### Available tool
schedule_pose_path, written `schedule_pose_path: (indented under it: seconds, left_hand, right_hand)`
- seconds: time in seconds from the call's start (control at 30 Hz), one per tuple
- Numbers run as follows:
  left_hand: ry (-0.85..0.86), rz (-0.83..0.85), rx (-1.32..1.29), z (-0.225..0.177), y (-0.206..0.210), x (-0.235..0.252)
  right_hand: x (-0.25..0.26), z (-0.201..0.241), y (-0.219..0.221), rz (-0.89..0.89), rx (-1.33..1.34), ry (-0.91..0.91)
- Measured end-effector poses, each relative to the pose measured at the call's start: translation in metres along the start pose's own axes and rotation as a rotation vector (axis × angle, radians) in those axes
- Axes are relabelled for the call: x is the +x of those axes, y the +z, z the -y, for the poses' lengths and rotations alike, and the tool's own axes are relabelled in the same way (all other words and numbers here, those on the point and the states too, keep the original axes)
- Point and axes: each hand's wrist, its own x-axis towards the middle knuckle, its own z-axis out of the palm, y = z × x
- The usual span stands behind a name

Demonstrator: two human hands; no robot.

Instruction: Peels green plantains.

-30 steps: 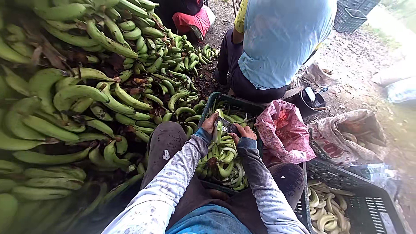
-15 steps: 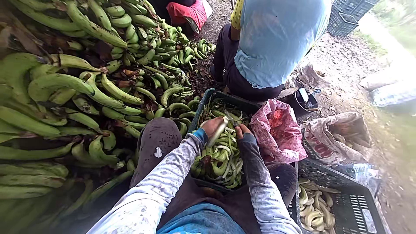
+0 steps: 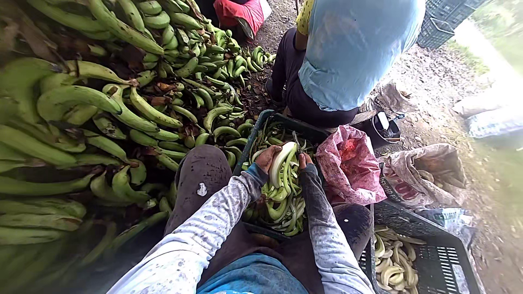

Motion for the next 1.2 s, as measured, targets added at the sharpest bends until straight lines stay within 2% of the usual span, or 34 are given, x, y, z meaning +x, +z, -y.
schedule_pose_path:
  seconds: [0.07,0.13,0.2,0.27,0.33,0.4,0.5,0.53,0.63,0.67,0.77,0.9,0.97,1.03,1.13,1.2]
  left_hand:
    - [-0.052,0.003,-0.035,-0.006,-0.005,0.004]
    - [-0.050,-0.065,-0.002,-0.013,-0.012,0.007]
    - [0.037,-0.036,0.096,-0.018,-0.027,0.008]
    - [-0.022,-0.038,0.091,-0.024,-0.031,0.012]
    - [-0.144,-0.040,0.023,-0.026,-0.024,0.015]
    - [-0.122,-0.004,-0.019,-0.018,-0.018,0.015]
    - [0.046,0.003,-0.103,0.005,-0.014,0.014]
    - [0.066,-0.024,-0.142,0.010,-0.009,0.012]
    - [0.011,-0.009,-0.151,0.020,-0.007,0.011]
    - [0.007,0.031,-0.132,0.022,-0.011,0.010]
    - [0.070,0.047,-0.124,0.016,-0.018,0.003]
    - [0.108,-0.115,-0.153,0.018,-0.025,0.020]
    - [0.029,-0.253,-0.033,0.020,-0.024,0.020]
    - [-0.067,-0.411,0.206,0.028,-0.026,0.024]
    - [-0.075,-0.584,0.434,0.042,-0.032,0.024]
    - [-0.052,-0.675,0.481,0.041,-0.018,0.021]
  right_hand:
    - [0.001,-0.002,-0.002,0.015,0.050,0.010]
    - [-0.015,0.004,-0.011,0.082,-0.025,-0.110]
    - [-0.035,0.003,-0.020,0.147,-0.161,-0.383]
    - [-0.035,-0.008,-0.020,0.164,-0.263,-0.760]
    - [-0.038,-0.005,-0.019,0.202,-0.340,-0.835]
    - [-0.039,-0.001,-0.019,0.159,-0.425,-0.765]
    - [-0.037,0.007,-0.019,-0.080,-0.521,-0.604]
    - [-0.036,0.013,-0.021,-0.124,-0.517,-0.487]
    - [-0.023,0.028,-0.034,-0.093,-0.269,-0.062]
    - [-0.019,0.028,-0.039,-0.076,-0.153,0.011]
    - [-0.025,0.033,-0.055,-0.061,-0.059,0.078]
    - [-0.027,0.026,-0.069,-0.082,-0.130,0.121]
    - [-0.033,0.026,-0.081,-0.076,-0.215,0.178]
    - [-0.037,0.019,-0.094,-0.096,-0.232,0.196]
    - [-0.035,-0.009,-0.103,-0.172,-0.259,0.232]
    - [-0.032,-0.033,-0.104,-0.218,-0.228,0.224]
